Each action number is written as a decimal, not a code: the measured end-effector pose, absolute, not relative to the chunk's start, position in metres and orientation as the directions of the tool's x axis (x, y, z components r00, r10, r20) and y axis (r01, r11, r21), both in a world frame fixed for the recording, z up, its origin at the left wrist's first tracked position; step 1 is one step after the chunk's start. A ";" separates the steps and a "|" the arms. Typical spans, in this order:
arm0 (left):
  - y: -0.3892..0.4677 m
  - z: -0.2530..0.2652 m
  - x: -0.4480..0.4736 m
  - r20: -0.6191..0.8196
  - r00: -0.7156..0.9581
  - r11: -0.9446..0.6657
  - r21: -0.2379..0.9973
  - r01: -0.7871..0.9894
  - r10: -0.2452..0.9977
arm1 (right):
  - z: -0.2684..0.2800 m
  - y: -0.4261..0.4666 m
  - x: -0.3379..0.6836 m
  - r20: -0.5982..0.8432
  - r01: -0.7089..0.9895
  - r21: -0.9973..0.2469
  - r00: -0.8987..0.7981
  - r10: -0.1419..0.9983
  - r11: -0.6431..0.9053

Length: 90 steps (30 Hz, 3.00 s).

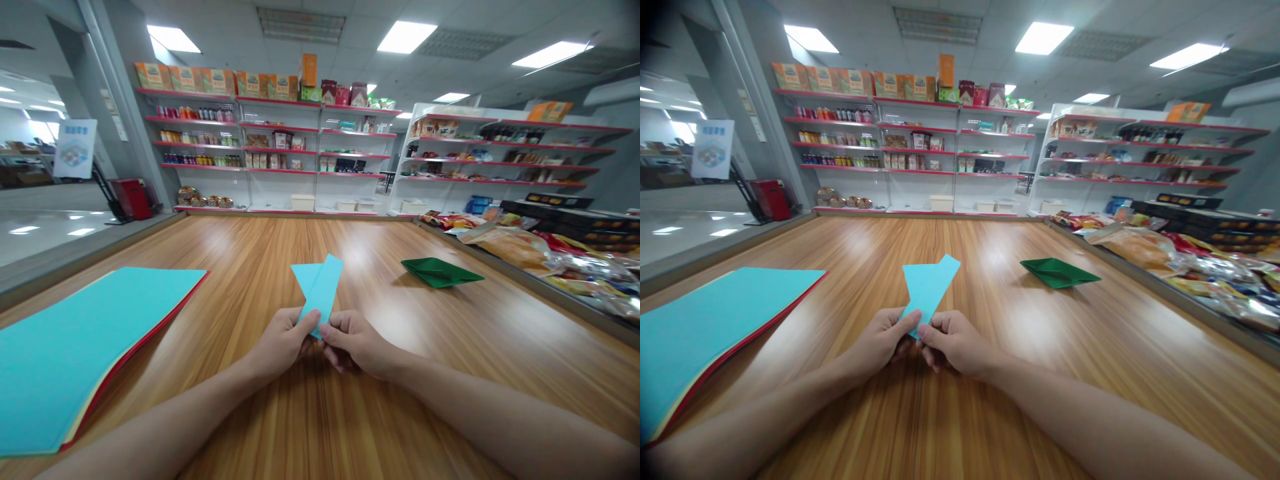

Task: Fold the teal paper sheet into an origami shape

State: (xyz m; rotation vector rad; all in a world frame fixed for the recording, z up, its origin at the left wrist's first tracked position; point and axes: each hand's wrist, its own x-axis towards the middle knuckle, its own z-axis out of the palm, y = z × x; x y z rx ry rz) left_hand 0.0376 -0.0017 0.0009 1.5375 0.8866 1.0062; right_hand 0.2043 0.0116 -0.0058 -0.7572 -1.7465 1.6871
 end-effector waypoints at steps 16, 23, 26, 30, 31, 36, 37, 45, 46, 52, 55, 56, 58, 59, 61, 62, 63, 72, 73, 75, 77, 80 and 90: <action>-0.006 -0.003 0.034 0.235 0.386 -0.311 0.939 0.146 0.892 | -0.007 0.013 0.209 -0.002 0.020 -1.000 -0.641 0.767 0.014; -0.006 -0.003 0.035 0.298 0.321 -0.375 0.902 0.212 0.899 | -0.001 0.009 0.205 -0.013 0.033 -0.999 -0.625 0.780 0.010; -0.007 -0.002 0.036 0.322 0.314 -0.403 0.882 0.242 0.893 | 0.000 0.009 0.205 -0.014 0.055 -0.998 -0.625 0.781 0.025; -0.008 -0.003 0.036 0.364 0.277 -0.443 0.839 0.317 0.889 | -0.003 0.009 0.206 -0.020 0.089 -0.995 -0.622 0.783 0.045; -0.009 -0.003 0.036 0.380 0.264 -0.454 0.823 0.341 0.887 | -0.003 0.009 0.206 -0.023 0.098 -0.994 -0.620 0.784 0.049; -0.008 -0.005 0.036 0.477 0.255 -0.539 0.701 0.467 0.841 | 0.000 0.008 0.204 -0.059 0.165 -0.985 -0.603 0.796 0.052; -0.008 -0.006 0.036 0.495 0.261 -0.556 0.676 0.483 0.829 | 0.000 0.008 0.204 -0.062 0.182 -0.981 -0.598 0.799 0.061; -0.007 -0.007 0.035 0.381 0.316 -0.487 0.776 0.402 0.869 | 0.000 0.008 0.206 0.084 0.196 -0.948 -0.607 0.790 0.252; -0.007 -0.005 0.035 0.333 0.341 -0.448 0.820 0.356 0.879 | 0.000 0.007 0.207 0.074 0.202 -0.947 -0.619 0.782 0.249; -0.006 0.003 0.029 0.154 0.499 -0.266 0.950 0.161 0.853 | 0.002 0.005 0.205 0.044 0.198 -0.954 -0.650 0.759 0.224; -0.004 0.001 0.028 0.117 0.537 -0.215 0.969 0.123 0.835 | 0.003 0.004 0.205 0.050 0.197 -0.954 -0.643 0.764 0.227; -0.003 0.000 0.028 0.106 0.527 -0.194 0.974 0.114 0.843 | 0.003 0.004 0.206 0.046 0.193 -0.956 -0.644 0.764 0.220; -0.001 -0.001 0.029 0.086 0.464 -0.152 0.983 0.106 0.882 | 0.002 0.005 0.207 0.023 0.192 -0.961 -0.658 0.753 0.197; -0.001 -0.001 0.029 0.076 0.427 -0.133 0.985 0.106 0.901 | 0.002 0.005 0.208 0.008 0.196 -0.963 -0.665 0.746 0.184; 0.000 -0.002 0.030 0.065 0.382 -0.113 0.988 0.106 0.922 | 0.001 0.005 0.208 -0.022 0.201 -0.967 -0.679 0.734 0.158; 0.000 -0.002 0.030 0.061 0.382 -0.109 0.988 0.105 0.922 | 0.000 0.006 0.208 -0.030 0.200 -0.969 -0.684 0.729 0.147; 0.000 -0.002 0.029 0.058 0.387 -0.106 0.989 0.103 0.920 | 0.000 0.006 0.208 -0.032 0.195 -0.971 -0.688 0.725 0.142; -0.001 0.000 0.028 0.063 0.441 -0.130 0.984 0.124 0.895 | 0.002 0.005 0.208 -0.037 0.215 -0.964 -0.685 0.727 0.154; -0.001 0.000 0.028 0.065 0.441 -0.134 0.983 0.126 0.895 | 0.002 0.005 0.209 -0.040 0.220 -0.963 -0.688 0.725 0.156; -0.001 0.001 0.028 0.067 0.430 -0.133 0.983 0.127 0.900 | 0.001 0.006 0.210 -0.039 0.213 -0.965 -0.700 0.713 0.155; -0.001 0.000 0.028 0.061 0.420 -0.128 0.983 0.133 0.905 | 0.000 0.007 0.211 -0.028 0.192 -0.969 -0.714 0.699 0.158; 0.000 -0.001 0.028 0.059 0.418 -0.130 0.981 0.143 0.906 | -0.002 0.007 0.211 -0.010 0.164 -0.974 -0.725 0.689 0.158; 0.000 -0.002 0.026 0.057 0.438 -0.123 0.984 0.125 0.897 | -0.001 0.008 0.211 -0.023 0.158 -0.978 -0.732 0.681 0.137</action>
